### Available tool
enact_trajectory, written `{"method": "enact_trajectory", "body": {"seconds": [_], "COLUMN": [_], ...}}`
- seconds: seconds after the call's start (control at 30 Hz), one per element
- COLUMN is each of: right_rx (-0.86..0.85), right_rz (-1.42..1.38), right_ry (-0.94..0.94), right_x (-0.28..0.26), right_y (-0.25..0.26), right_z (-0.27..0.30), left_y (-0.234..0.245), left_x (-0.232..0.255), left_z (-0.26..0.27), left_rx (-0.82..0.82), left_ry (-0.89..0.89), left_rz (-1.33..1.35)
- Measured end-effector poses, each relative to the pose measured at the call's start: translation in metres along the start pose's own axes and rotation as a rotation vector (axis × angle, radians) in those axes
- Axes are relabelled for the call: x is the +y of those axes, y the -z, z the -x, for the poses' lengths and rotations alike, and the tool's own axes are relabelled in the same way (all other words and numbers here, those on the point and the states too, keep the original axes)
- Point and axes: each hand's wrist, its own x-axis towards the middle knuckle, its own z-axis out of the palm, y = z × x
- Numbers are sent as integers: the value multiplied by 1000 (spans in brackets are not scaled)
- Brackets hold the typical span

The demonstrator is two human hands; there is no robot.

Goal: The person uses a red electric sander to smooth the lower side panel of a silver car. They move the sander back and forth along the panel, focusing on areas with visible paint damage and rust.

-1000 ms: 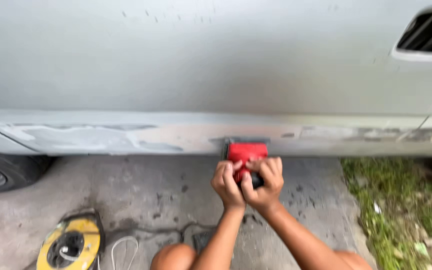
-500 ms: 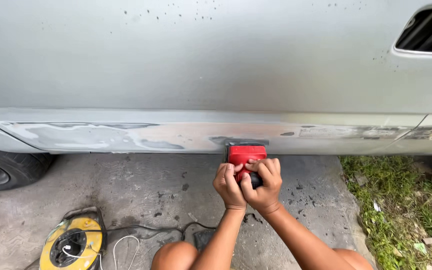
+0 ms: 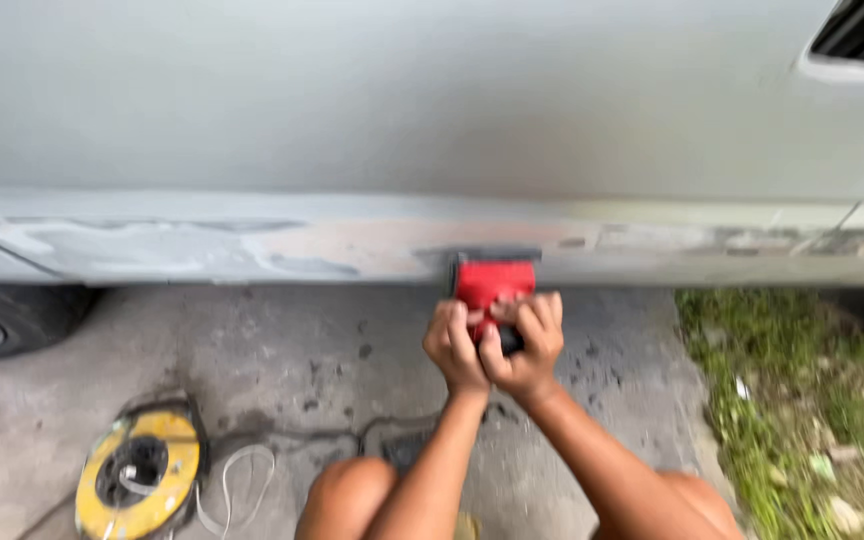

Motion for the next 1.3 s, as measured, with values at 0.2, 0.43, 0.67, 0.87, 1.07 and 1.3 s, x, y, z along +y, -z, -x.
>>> {"method": "enact_trajectory", "body": {"seconds": [0.2,0.43,0.67,0.87,1.07,1.3], "right_rx": [49,-5,21,63,91,60], "right_rz": [-2,22,21,55,22,-107], "right_ry": [-9,-25,72,38,54,55], "right_x": [-16,-8,12,6,-6,-65], "right_y": [2,6,15,52,26,-47], "right_z": [-24,-18,-17,-47,-39,-45], "left_y": [-6,-14,-38,-70,-46,41], "left_x": [19,-16,-44,13,-43,-15], "left_z": [-8,4,13,14,15,-23], "left_rx": [16,53,87,64,97,243], "left_ry": [23,14,-281,-165,-102,204], "left_rz": [61,73,80,115,132,80]}}
